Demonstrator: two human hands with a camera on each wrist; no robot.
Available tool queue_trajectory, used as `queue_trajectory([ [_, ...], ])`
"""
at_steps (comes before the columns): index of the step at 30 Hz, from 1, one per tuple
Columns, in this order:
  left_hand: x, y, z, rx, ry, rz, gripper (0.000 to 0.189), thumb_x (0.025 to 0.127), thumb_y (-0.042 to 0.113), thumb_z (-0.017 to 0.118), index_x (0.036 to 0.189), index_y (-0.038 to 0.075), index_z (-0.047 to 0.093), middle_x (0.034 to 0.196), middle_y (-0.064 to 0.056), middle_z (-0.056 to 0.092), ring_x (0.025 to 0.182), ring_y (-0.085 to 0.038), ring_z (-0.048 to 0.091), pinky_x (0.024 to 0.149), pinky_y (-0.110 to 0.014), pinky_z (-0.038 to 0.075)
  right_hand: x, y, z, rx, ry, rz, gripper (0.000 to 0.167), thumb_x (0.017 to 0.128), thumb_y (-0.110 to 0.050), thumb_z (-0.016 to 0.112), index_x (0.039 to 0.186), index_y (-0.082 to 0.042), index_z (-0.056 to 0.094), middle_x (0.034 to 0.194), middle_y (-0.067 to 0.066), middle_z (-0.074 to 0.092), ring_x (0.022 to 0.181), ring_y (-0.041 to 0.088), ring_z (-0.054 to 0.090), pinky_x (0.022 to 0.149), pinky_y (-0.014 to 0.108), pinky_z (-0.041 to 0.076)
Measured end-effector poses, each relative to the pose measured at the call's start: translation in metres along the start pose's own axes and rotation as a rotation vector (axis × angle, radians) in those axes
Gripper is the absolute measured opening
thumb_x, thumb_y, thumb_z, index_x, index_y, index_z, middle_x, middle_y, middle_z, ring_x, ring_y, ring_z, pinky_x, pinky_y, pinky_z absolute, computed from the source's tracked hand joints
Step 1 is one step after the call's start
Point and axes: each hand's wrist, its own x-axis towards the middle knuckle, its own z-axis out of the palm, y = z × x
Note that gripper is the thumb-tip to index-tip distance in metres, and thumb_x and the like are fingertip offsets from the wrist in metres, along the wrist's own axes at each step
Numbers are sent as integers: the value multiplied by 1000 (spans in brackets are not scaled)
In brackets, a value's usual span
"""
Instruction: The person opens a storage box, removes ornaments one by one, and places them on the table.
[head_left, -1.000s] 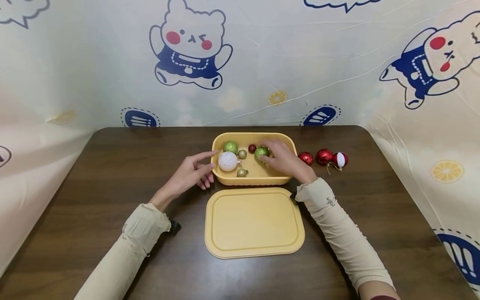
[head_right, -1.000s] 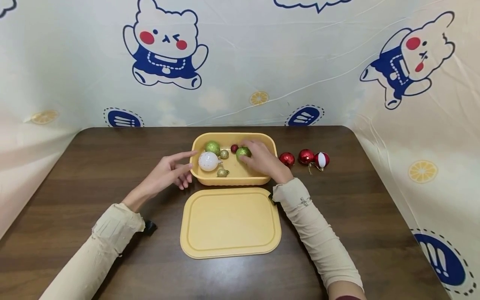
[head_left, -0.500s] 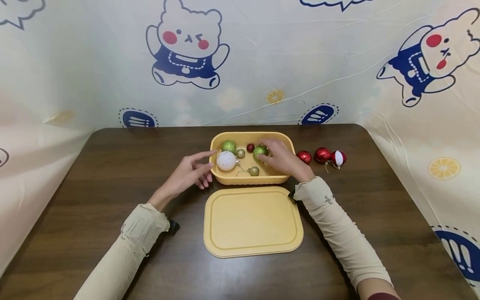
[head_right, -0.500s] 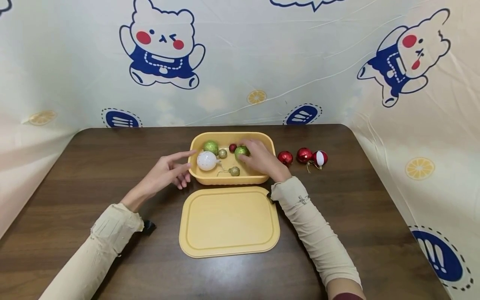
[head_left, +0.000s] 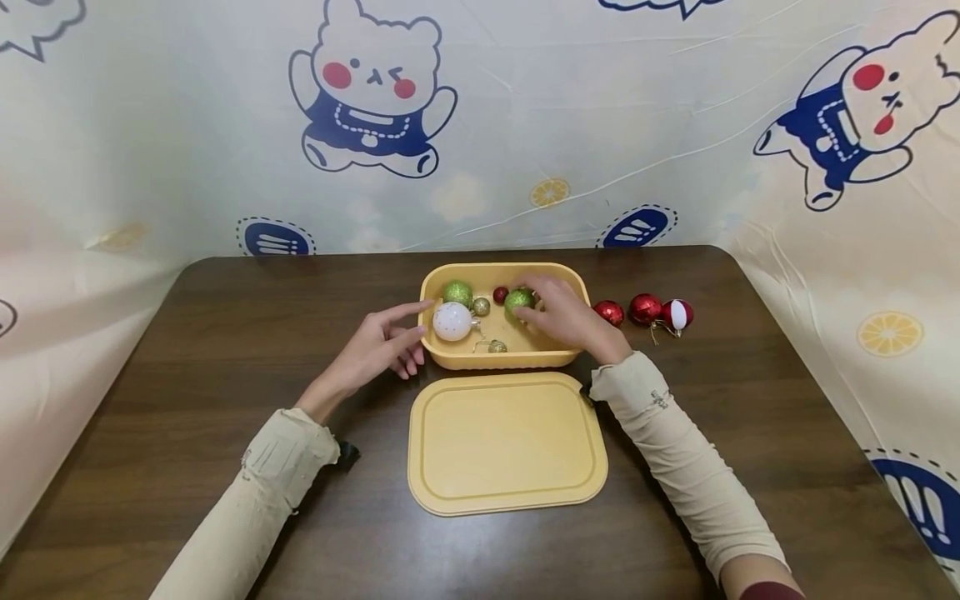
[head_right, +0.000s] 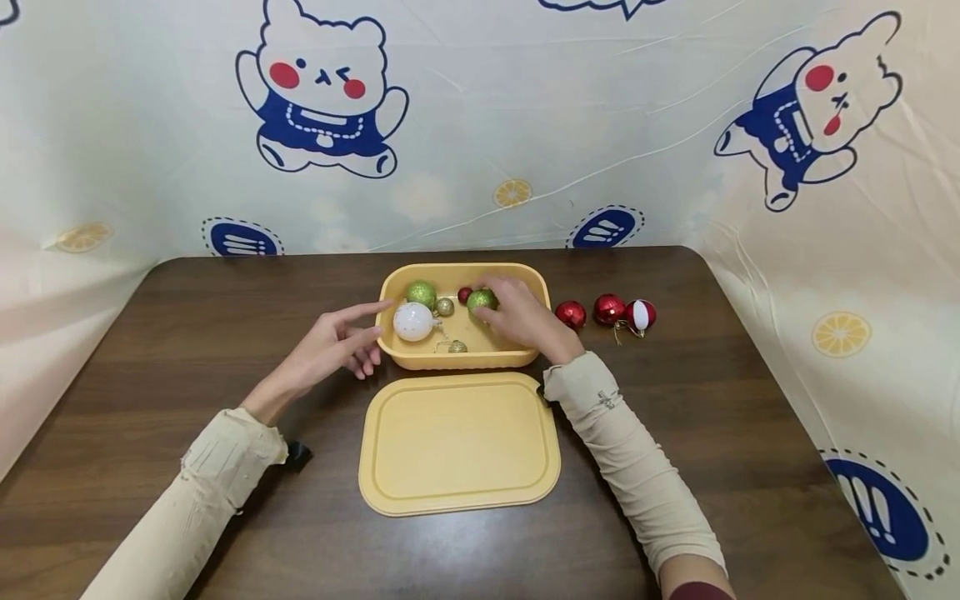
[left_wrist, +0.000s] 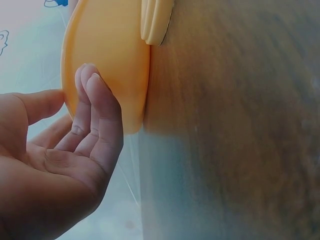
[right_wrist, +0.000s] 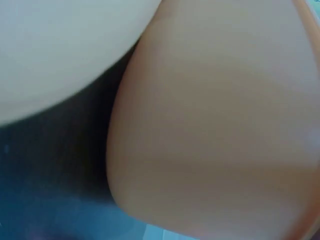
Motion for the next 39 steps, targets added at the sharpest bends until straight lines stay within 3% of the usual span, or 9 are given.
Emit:
queue_trajectory([
  [11,0,0,-1,-30,-9,-10,49,104,21,56,151,18,45,85,-36,62,59,-25,63,55,-45,59,-2,-3,-12,34,43,-47,23,93,-11,71,113,-1,66,103,10,66,94,24,61,85,46,54],
  [25,0,-1,0,-27,-2,-7,48,104,21,56,150,18,46,81,-30,64,59,-26,63,55,-45,58,-10,-16,-27,-6,46,-9,38,96,-19,69,128,0,61,112,13,66,98,26,62,87,46,54],
  [32,-1,-2,-1,-23,-4,-6,49,103,21,57,150,18,46,79,-27,64,59,-27,63,54,-42,58,-14,-22,-34,-27,77,-26,38,96,-21,69,128,-2,61,111,11,66,97,24,61,86,46,54],
  [39,0,-2,-1,-14,-13,-3,49,104,21,56,151,17,44,80,-28,64,60,-28,63,55,-43,59,-23,-26,-43,-38,105,25,37,96,-23,70,128,-6,62,111,7,65,98,20,59,87,39,53],
])
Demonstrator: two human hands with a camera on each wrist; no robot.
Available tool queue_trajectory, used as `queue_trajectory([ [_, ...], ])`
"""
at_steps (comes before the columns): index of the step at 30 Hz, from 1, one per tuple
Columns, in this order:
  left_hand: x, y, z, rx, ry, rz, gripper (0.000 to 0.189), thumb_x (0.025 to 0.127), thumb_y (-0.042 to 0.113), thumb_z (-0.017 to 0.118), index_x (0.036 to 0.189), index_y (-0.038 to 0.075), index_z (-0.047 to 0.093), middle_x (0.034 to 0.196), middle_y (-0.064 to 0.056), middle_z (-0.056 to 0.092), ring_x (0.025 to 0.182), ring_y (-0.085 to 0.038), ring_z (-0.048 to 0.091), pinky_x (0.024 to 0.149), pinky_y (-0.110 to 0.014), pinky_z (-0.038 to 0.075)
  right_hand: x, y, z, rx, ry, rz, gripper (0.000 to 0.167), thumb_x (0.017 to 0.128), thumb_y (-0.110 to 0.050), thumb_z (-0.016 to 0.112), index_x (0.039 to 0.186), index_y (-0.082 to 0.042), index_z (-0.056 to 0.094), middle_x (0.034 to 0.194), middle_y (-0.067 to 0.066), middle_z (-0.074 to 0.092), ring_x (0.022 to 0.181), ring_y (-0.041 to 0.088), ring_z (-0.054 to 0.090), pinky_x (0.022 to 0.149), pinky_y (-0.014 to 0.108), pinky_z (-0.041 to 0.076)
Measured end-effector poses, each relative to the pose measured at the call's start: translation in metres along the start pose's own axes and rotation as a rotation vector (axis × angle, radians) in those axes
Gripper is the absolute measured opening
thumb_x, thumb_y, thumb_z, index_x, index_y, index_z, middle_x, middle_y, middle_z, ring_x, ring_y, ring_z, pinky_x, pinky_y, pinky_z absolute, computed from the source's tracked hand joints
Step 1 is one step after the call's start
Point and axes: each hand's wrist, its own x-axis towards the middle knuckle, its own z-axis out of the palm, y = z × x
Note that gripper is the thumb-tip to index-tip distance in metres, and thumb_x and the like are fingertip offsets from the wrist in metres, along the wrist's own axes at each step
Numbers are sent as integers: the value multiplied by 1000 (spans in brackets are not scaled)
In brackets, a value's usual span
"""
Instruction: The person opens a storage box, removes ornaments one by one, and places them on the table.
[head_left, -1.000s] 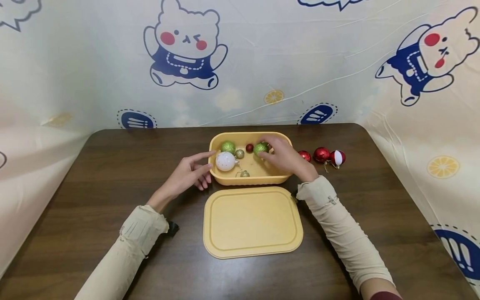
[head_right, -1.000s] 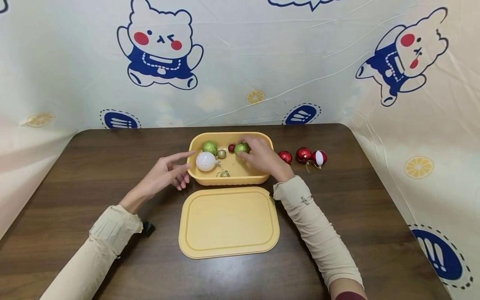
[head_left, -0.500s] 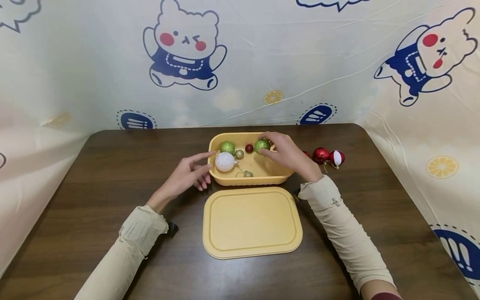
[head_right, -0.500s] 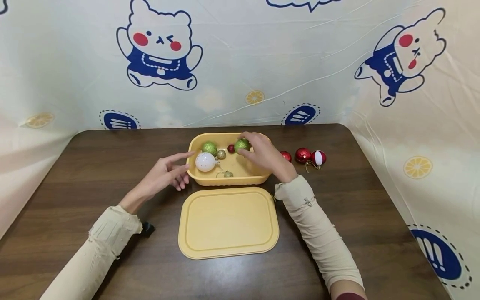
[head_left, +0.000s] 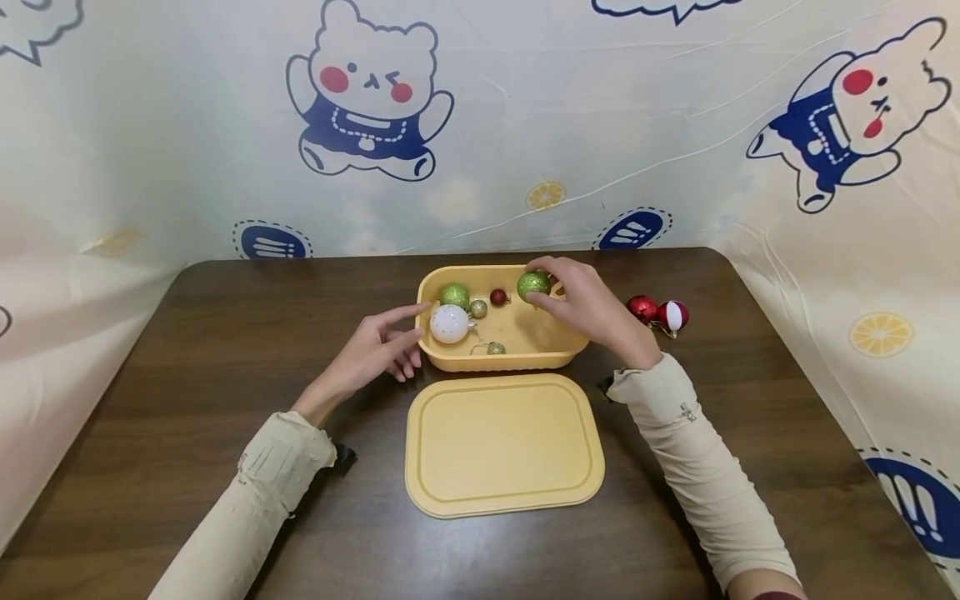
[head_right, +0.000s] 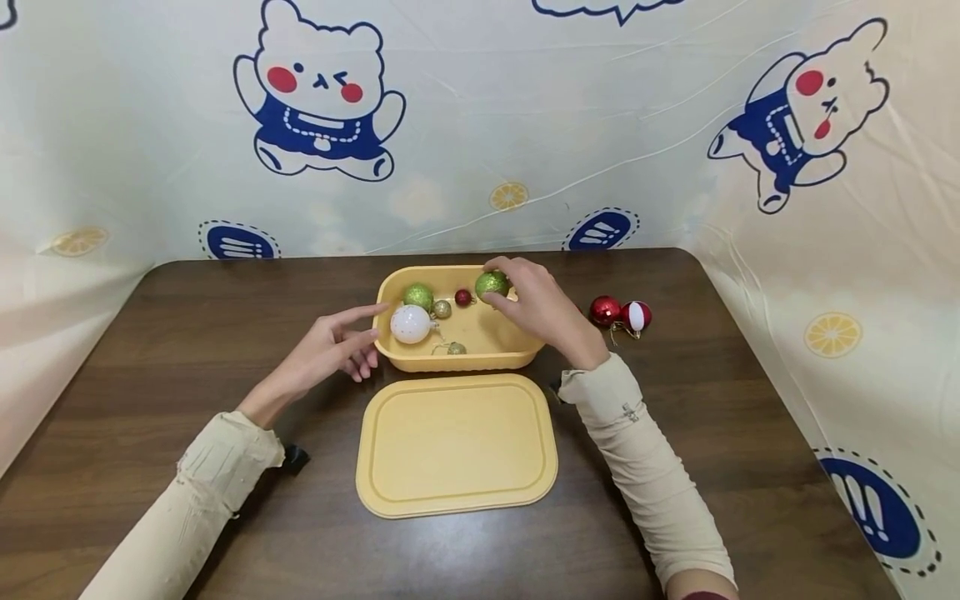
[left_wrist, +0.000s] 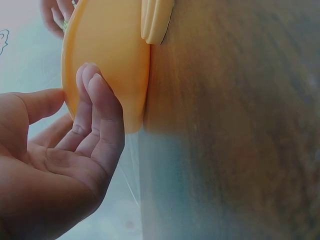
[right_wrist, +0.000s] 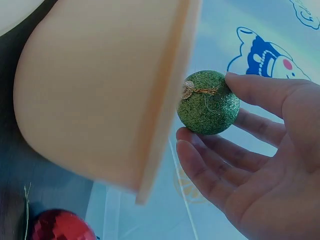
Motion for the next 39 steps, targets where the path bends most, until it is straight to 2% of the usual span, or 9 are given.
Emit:
queue_trajectory([
  [9,2,0,3,-11,-6,-2,49,104,23,56,151,18,44,83,-34,63,59,-27,63,56,-45,59,-16,-7,-13,26,39,-3,37,95,-24,70,127,-7,62,106,6,64,95,19,59,84,41,55],
  [20,5,2,4,-7,-15,2,48,104,23,56,150,20,46,81,-32,64,58,-25,63,55,-44,59,-34,-16,-23,-25,83,-23,38,94,-24,71,127,-6,61,110,7,63,95,22,57,82,37,55],
  [28,2,3,3,3,-1,-2,49,104,21,56,151,19,45,80,-29,64,59,-28,63,55,-43,59,-44,-10,-28,-36,88,-51,39,94,-23,71,128,-5,61,114,9,63,92,21,57,76,36,56],
  [30,1,2,2,7,4,-6,49,103,21,56,151,19,45,81,-29,64,60,-29,63,55,-42,59,-46,-7,-30,-43,108,-62,39,94,-23,71,127,-5,61,114,9,63,92,21,58,75,36,56],
  [36,1,0,2,0,-2,-2,50,103,22,57,152,17,43,82,-33,62,60,-30,63,56,-42,59,-58,2,-37,-75,209,-58,39,92,-24,74,123,-4,63,114,12,66,96,23,62,82,41,57],
  [39,1,0,2,-3,-2,0,51,103,22,56,152,17,43,82,-33,62,60,-30,63,55,-41,59,-64,5,-39,-81,221,-45,38,91,-25,75,122,-4,64,113,11,67,94,24,62,81,41,56],
])
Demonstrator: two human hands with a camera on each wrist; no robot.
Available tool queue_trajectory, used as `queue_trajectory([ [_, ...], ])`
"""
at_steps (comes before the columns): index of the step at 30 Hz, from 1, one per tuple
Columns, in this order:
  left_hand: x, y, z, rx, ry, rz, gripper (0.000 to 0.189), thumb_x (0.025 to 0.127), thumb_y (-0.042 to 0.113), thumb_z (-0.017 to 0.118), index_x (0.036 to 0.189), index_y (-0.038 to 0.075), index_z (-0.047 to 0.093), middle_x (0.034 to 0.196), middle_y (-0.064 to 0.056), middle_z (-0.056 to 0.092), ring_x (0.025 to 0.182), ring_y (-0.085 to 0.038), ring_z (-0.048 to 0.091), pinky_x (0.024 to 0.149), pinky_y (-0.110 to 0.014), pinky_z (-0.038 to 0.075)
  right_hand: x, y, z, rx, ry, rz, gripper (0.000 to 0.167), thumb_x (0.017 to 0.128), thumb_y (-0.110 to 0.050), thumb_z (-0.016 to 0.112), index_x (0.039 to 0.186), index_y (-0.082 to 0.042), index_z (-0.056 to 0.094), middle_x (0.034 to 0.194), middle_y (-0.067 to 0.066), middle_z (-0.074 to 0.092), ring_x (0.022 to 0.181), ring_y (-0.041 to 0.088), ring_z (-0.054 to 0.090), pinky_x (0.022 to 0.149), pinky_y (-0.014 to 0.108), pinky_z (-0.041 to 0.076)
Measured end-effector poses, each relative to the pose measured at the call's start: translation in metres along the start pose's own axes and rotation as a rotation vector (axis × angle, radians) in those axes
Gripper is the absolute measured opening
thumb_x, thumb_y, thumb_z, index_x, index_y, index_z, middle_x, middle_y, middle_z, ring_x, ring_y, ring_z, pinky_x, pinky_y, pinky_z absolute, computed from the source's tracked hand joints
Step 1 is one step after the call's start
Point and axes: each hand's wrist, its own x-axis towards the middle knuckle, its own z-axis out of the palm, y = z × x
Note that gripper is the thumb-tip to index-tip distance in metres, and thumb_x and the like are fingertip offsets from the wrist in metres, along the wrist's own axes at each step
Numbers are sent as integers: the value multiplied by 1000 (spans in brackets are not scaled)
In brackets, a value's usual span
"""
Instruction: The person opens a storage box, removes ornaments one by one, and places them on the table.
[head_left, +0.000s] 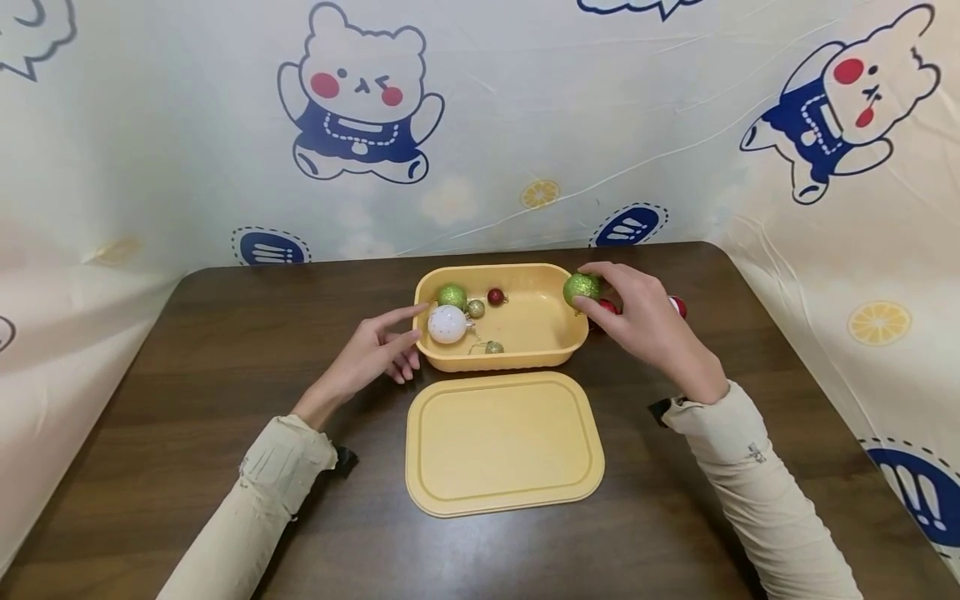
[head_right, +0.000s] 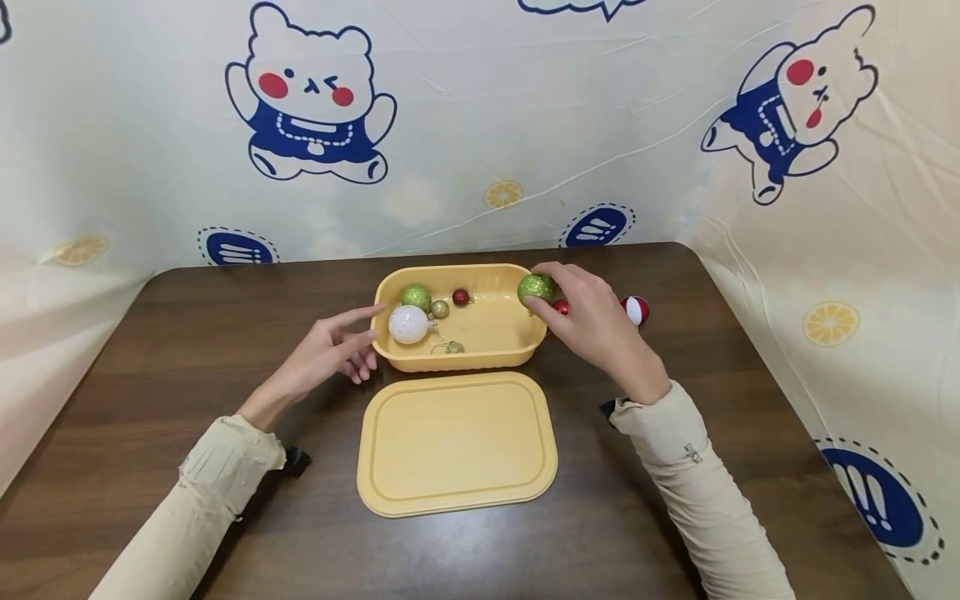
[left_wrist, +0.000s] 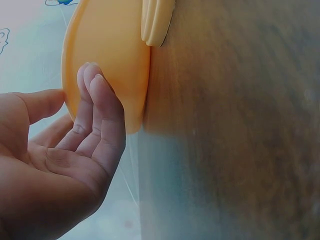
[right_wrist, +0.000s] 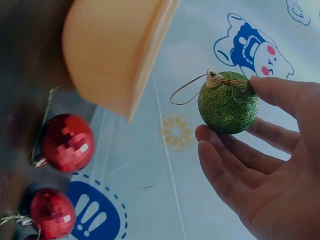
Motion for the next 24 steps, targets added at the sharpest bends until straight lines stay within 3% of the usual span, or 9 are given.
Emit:
queue_trajectory([
  [6,0,1,1,-8,4,0,50,103,23,57,151,18,44,80,-28,64,59,-28,63,55,-41,59,-11,9,-1,-9,-20,28,37,93,-27,73,122,-7,64,107,6,67,84,18,60,70,34,54],
  [14,0,2,1,-4,4,-2,49,104,23,56,151,19,44,81,-29,64,60,-27,63,56,-42,59,-27,26,-14,-42,14,94,39,92,-27,74,123,-6,63,110,11,68,90,25,63,76,44,58],
  [19,1,3,1,2,4,-2,49,104,23,56,151,20,45,80,-28,64,60,-27,63,56,-42,59,-36,37,-16,-53,-45,132,35,95,-30,70,119,-6,65,98,10,69,80,21,61,68,37,56],
  [24,0,2,1,5,9,-6,48,104,22,56,151,20,45,79,-26,65,60,-27,63,56,-44,59,-40,44,-12,-42,-110,155,34,96,-34,69,115,-7,66,94,8,69,78,19,61,69,39,57],
])
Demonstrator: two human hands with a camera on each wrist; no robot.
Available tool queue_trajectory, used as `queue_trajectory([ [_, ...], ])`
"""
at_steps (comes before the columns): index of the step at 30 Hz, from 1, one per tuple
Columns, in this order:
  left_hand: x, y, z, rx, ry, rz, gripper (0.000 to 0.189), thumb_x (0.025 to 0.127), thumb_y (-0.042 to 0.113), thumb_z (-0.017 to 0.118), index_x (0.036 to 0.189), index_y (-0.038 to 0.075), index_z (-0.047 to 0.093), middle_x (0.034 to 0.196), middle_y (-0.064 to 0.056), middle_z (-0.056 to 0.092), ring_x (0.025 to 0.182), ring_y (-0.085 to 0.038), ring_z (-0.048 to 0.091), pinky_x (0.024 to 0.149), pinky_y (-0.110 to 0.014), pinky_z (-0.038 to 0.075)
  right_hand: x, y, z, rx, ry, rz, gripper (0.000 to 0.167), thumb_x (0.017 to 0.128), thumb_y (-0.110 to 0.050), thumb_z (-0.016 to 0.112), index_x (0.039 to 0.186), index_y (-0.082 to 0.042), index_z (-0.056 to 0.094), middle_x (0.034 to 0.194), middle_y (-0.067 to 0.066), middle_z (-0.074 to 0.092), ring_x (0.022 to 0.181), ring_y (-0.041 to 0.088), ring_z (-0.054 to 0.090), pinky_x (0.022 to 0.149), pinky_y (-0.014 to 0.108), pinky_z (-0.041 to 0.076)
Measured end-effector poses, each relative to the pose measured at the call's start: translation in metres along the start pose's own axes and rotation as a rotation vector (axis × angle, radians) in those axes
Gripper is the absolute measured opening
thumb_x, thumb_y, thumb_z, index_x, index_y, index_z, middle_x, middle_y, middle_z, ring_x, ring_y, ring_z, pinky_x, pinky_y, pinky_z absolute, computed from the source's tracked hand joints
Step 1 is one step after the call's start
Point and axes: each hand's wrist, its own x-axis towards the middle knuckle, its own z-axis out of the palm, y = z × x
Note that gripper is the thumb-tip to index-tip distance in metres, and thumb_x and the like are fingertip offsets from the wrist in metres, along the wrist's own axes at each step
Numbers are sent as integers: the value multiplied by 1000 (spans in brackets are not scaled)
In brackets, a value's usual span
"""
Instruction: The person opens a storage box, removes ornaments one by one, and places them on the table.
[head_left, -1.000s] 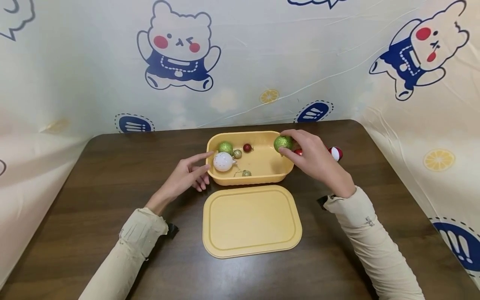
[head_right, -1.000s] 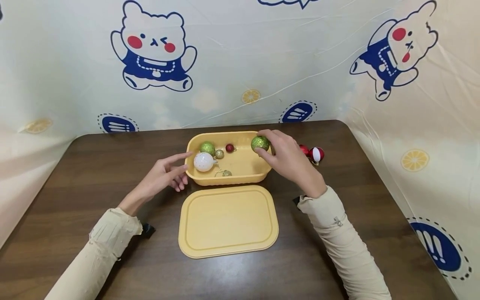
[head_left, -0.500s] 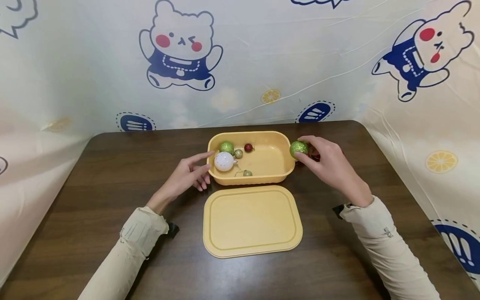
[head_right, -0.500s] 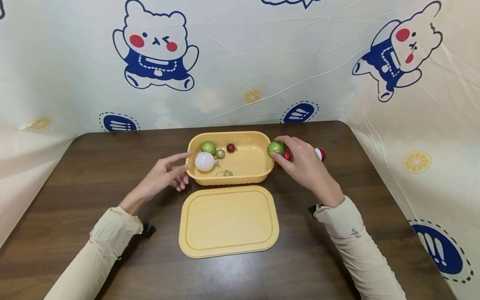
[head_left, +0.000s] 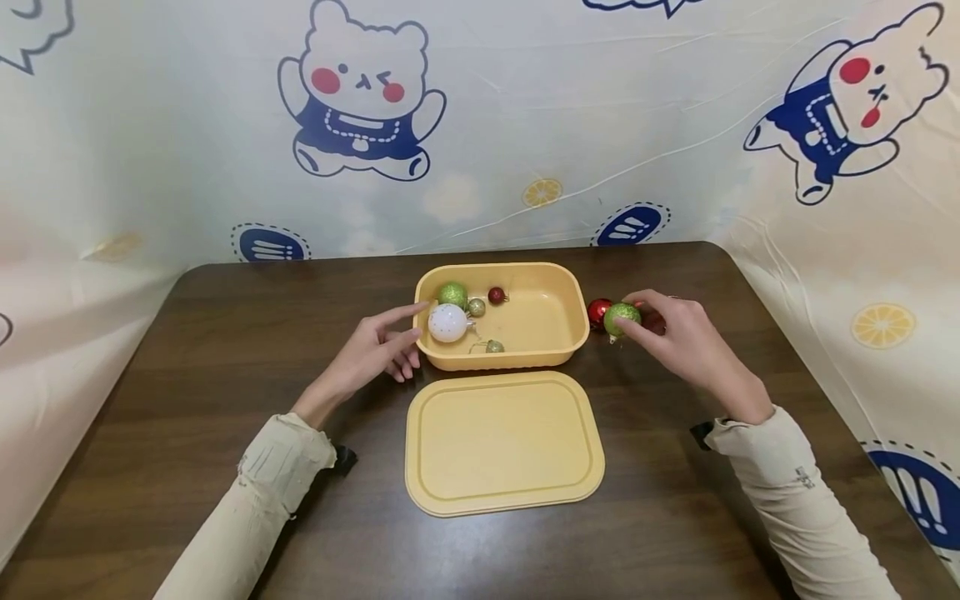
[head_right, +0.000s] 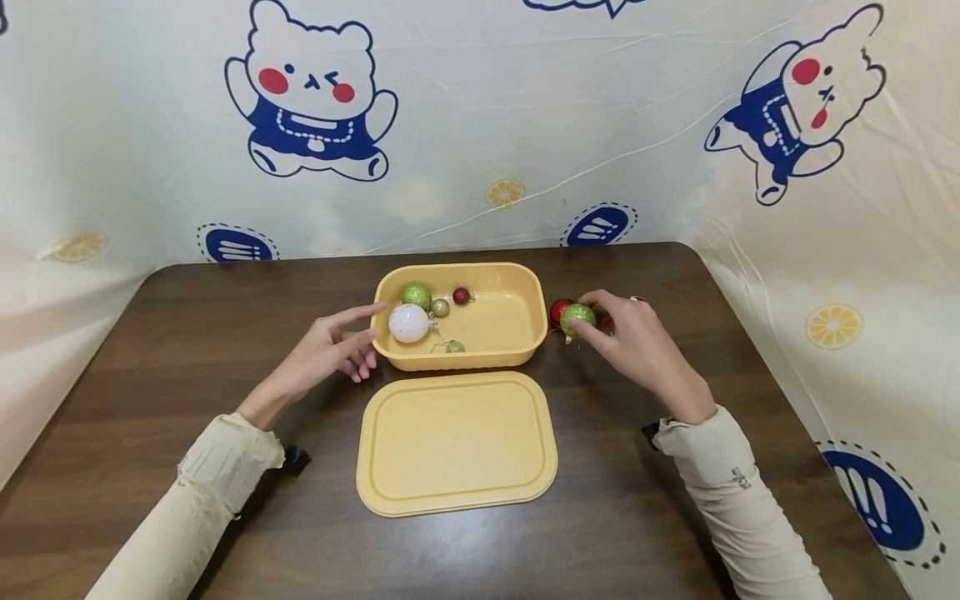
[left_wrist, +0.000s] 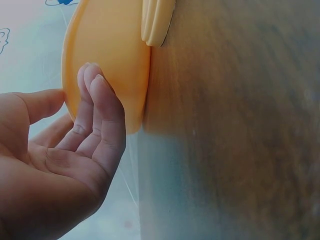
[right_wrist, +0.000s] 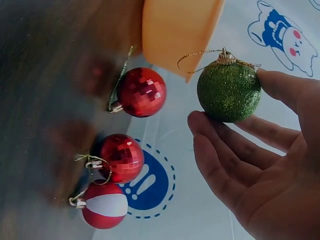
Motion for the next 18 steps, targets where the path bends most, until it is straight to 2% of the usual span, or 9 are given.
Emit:
queue_trajectory([
  [5,0,-1,-1,0,-5,2,49,104,22,56,151,19,44,80,-28,64,59,-27,63,55,-41,59,0,3,3,2,-76,44,38,95,-36,69,117,-6,65,96,10,70,83,23,66,76,45,59],
  [11,1,-1,-1,6,-7,7,49,104,23,56,151,18,44,80,-27,64,60,-27,63,56,-43,59,1,4,5,44,-160,129,51,93,-39,71,128,-6,53,110,16,68,97,28,67,85,48,58],
  [18,0,-1,-1,0,-6,4,49,104,23,56,151,19,44,79,-26,65,60,-27,63,56,-45,59,1,7,5,35,-223,150,42,92,-38,72,116,-8,55,106,14,69,98,28,66,86,49,58],
])
